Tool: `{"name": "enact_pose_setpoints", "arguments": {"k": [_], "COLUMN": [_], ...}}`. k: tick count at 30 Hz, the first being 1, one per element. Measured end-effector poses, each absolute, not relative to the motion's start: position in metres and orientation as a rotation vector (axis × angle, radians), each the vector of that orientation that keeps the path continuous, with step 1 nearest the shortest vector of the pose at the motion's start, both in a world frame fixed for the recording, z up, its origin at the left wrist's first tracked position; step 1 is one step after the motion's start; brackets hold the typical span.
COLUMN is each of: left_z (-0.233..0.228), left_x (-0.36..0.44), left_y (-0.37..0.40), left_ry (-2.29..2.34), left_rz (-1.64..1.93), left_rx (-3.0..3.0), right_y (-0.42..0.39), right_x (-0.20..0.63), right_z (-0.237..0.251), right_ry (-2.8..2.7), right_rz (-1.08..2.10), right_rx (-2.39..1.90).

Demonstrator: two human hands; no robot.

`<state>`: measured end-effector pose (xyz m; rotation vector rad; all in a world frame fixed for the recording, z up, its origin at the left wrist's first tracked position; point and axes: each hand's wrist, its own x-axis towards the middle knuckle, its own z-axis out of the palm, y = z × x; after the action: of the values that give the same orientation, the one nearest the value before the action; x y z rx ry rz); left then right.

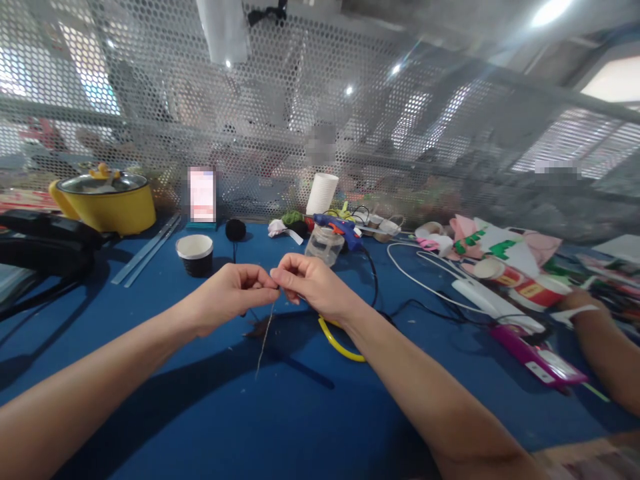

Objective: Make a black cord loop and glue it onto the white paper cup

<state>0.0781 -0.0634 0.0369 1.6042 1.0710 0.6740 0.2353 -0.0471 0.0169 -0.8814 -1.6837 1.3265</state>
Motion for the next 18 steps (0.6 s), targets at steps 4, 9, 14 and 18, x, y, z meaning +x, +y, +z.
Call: {"name": "enact_pose_setpoints", "arguments": {"k": [4,9,14,18], "left_z": [0.0356,0.0345,0.0364,0.0384], "left_x": [0.0779,0.077,0.0776,0.077], "left_y": [-0.0639,-0.0628,-0.0628,-0.0629], "left_ry": [1.067,1.007,0.967,0.971], "left_rz": [0.707,0.687,0.662,0.638], "left_rx": [1.61,1.49,1.4,1.448], "right_y": [-0.0484,-0.0464,-0.0452,-0.0473], "right_x": [0.2338,0.2337,0.2345,0.2346], "right_z": [0.0169,0.0156,0.015,0.0165], "right_ry": [-1.691,-1.635,-1.599,-1.65], "right_rz": [1.251,1.365,1.478,1.395], "right_rx": [-0.93,-0.88,-0.781,-0.818]}}
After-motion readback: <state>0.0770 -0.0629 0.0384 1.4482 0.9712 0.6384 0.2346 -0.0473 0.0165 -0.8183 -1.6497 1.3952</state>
